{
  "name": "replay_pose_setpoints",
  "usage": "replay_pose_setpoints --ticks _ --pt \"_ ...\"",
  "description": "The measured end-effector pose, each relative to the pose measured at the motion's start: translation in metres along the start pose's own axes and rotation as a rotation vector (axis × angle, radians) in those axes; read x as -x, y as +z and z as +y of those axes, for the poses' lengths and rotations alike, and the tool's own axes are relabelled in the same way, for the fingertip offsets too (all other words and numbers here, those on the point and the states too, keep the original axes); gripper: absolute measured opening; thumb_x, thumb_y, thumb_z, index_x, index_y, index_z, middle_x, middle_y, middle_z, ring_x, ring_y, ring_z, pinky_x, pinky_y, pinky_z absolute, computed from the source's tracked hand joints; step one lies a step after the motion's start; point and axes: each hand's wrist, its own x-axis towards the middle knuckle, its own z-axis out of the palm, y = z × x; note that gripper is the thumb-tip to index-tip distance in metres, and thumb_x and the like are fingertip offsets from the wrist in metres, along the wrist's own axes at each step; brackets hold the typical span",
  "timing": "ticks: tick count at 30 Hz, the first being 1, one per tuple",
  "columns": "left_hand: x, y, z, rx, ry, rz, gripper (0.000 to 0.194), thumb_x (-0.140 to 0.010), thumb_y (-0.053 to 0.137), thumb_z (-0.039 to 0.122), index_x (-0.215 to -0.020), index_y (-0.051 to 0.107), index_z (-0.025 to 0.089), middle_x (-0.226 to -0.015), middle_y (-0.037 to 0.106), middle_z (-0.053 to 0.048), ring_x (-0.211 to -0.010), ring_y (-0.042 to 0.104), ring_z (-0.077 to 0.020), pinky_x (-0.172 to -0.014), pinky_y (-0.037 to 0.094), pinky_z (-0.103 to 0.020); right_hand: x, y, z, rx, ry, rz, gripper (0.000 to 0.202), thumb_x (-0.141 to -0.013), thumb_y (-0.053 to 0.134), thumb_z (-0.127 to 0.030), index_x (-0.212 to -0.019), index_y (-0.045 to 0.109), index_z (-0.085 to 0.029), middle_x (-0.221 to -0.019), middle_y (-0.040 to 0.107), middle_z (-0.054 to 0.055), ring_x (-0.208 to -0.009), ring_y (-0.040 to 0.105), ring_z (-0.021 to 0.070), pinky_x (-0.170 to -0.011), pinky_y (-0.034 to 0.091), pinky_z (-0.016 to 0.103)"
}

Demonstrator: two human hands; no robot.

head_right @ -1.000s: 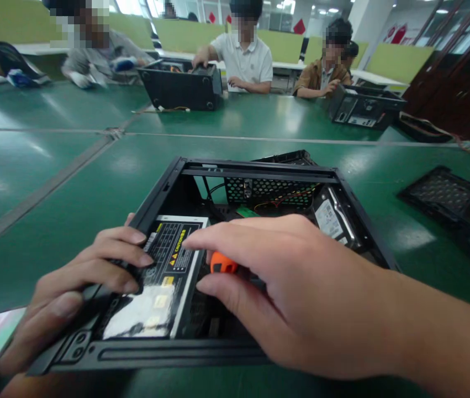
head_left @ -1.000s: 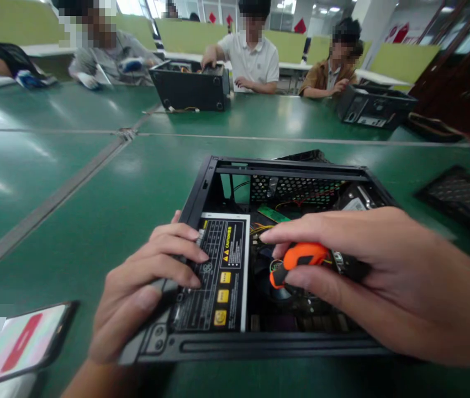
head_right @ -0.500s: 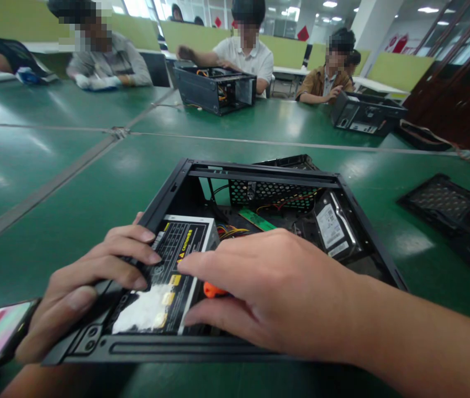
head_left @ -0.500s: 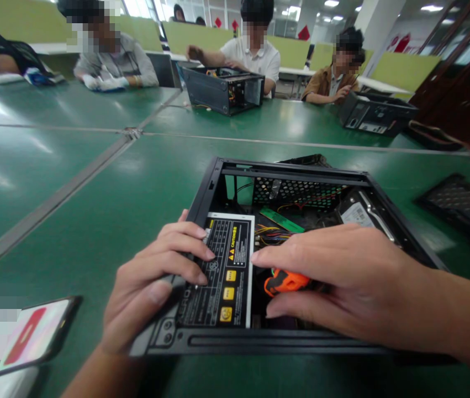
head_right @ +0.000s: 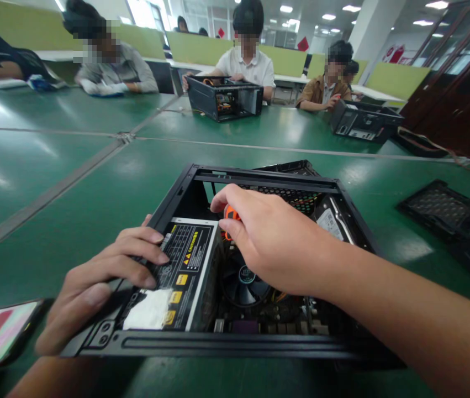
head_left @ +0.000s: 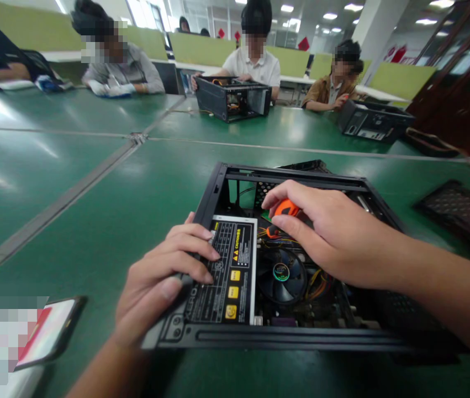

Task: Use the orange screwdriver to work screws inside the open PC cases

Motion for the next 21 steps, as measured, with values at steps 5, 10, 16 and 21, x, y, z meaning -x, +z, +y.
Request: replay_pose_setpoints --ticks 5,10,16,21 --pt "-0.0013 0.0021 0.0027 0.009 -0.016 0.032 0.028 -0.092 0.047 0.041 -0.086 0.070 0.026 -0.097 0.072 -0.004 -0.110 0.057 -0.0266 -0.116 0.030 -0.048 0.0006 0.0072 0.0027 -0.007 0.016 -0.016 0.017 -0.097 0.050 -0.017 -0.110 0.059 -0.019 -0.105 0.071 0.004 -0.093 0.065 0.0167 -0.080 0.047 0.028" --pt "0.0001 0.0025 0.0049 0.010 -0.037 0.042 0.029 -0.092 0.047 0.042 -0.085 0.070 0.026 -0.097 0.072 -0.003 -0.110 0.057 -0.0263 -0.116 0.030 -0.049 0.0010 0.0080 0.0062 -0.012 0.026 -0.024 0.017 -0.097 0.050 -0.018 -0.111 0.059 -0.019 -0.106 0.071 0.003 -0.094 0.065 0.0162 -0.079 0.046 0.027" --pt "-0.0012 0.0018 0.0055 -0.006 -0.041 0.040 0.031 -0.091 0.048 0.044 -0.083 0.071 0.025 -0.095 0.073 -0.005 -0.108 0.059 -0.0284 -0.113 0.034 -0.051 0.0012 0.0023 0.0065 -0.001 0.025 -0.004 0.017 -0.097 0.051 -0.019 -0.111 0.059 -0.019 -0.106 0.071 0.004 -0.093 0.065 0.0172 -0.080 0.046 0.028" --pt "-0.0016 0.0013 0.0057 -0.025 -0.058 0.052 0.034 -0.090 0.048 0.048 -0.081 0.071 0.025 -0.093 0.074 -0.006 -0.106 0.060 -0.0298 -0.112 0.036 -0.053 0.0015 0.0019 0.0078 -0.019 0.031 -0.025 0.016 -0.097 0.050 -0.020 -0.111 0.059 -0.019 -0.105 0.071 0.005 -0.093 0.065 0.0182 -0.079 0.046 0.029"
